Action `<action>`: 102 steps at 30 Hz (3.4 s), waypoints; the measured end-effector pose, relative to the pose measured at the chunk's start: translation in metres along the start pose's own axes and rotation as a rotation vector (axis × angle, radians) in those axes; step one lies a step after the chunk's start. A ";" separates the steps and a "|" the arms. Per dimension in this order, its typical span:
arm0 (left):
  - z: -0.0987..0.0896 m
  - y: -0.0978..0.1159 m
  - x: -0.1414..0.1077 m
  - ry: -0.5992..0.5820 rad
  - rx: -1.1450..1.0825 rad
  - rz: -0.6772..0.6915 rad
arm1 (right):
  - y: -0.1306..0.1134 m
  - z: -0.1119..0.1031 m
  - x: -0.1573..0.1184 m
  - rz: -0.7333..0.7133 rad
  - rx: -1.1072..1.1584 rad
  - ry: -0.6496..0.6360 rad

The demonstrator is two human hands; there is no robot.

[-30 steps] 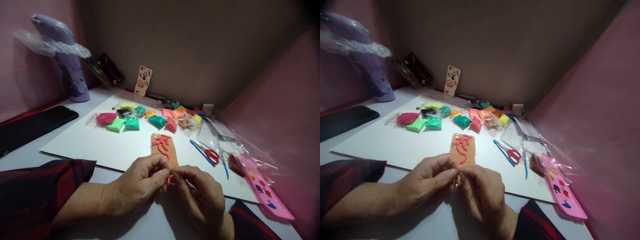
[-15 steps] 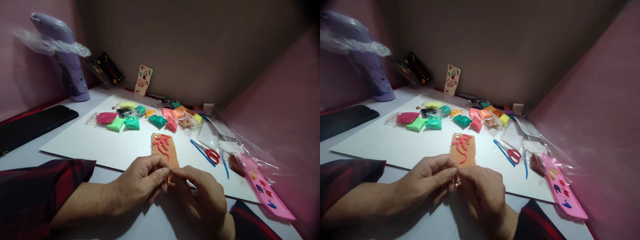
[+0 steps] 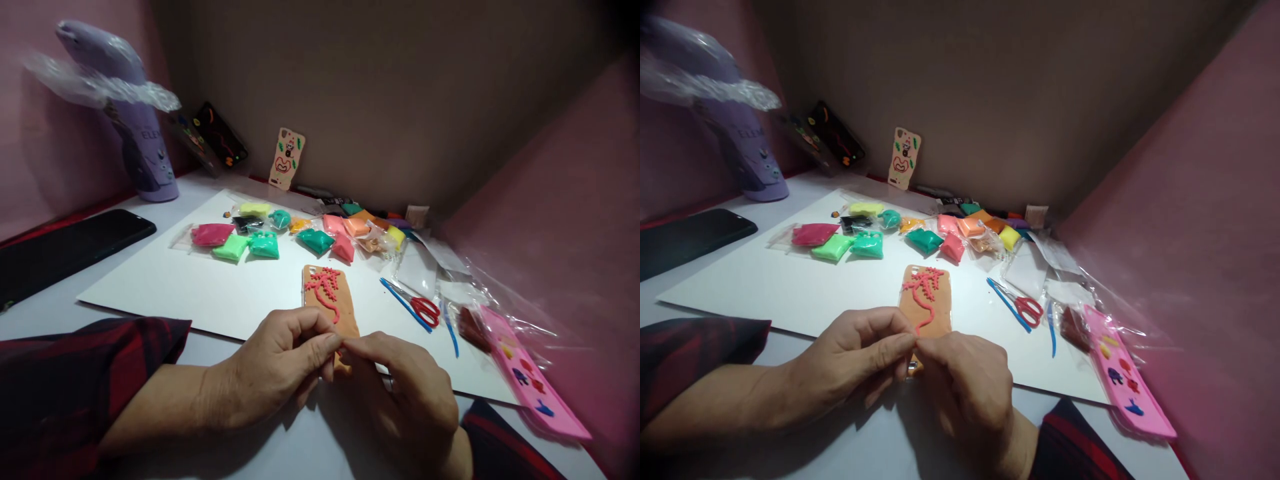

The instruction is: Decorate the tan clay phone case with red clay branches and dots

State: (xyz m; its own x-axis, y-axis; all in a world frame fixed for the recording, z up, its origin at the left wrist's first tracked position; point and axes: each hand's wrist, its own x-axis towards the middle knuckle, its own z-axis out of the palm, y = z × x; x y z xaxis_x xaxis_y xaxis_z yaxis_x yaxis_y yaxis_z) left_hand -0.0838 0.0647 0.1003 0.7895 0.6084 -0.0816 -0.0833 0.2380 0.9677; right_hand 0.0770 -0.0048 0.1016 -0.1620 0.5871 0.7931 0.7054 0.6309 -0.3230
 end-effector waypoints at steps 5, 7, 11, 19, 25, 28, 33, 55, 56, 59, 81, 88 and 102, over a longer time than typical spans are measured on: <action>-0.001 0.002 -0.001 0.016 0.087 0.035 | 0.000 0.000 0.002 0.002 0.023 -0.006; -0.001 0.002 -0.001 0.015 0.101 0.036 | -0.001 -0.001 0.002 0.013 0.023 -0.026; -0.001 0.002 -0.002 0.011 0.108 0.036 | -0.002 -0.003 0.000 0.051 0.004 -0.037; 0.001 0.003 -0.003 0.017 0.096 0.033 | -0.002 -0.005 0.002 0.063 -0.035 -0.072; 0.000 0.004 -0.001 -0.001 0.100 0.050 | -0.002 -0.005 0.001 0.065 -0.054 -0.092; 0.000 0.004 -0.002 0.002 0.120 0.047 | -0.003 -0.005 0.002 0.067 -0.047 -0.094; 0.001 0.002 -0.002 -0.008 0.075 0.008 | -0.002 -0.004 0.002 0.070 -0.028 -0.082; -0.001 0.001 -0.001 -0.010 0.063 -0.021 | 0.000 -0.001 0.000 0.019 -0.074 -0.020; -0.001 0.001 -0.001 -0.011 0.059 -0.019 | 0.001 -0.001 0.000 0.005 -0.073 -0.004; -0.001 0.000 -0.001 -0.013 0.049 -0.018 | 0.002 -0.001 -0.002 0.033 -0.058 -0.045; -0.001 -0.001 -0.001 -0.024 0.062 0.038 | 0.000 -0.003 -0.004 0.064 -0.042 -0.085; -0.001 -0.003 -0.001 -0.024 0.083 0.029 | 0.001 -0.003 -0.002 0.076 -0.011 -0.092; -0.001 -0.001 -0.001 -0.027 0.112 0.043 | 0.001 -0.003 -0.004 0.089 0.007 -0.112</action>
State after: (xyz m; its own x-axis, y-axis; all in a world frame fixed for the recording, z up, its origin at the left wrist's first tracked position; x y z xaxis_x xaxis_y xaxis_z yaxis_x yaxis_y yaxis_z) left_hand -0.0855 0.0644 0.0991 0.8026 0.5956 -0.0343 -0.0504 0.1250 0.9909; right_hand 0.0802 -0.0079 0.0994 -0.1753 0.6938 0.6985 0.7155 0.5771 -0.3937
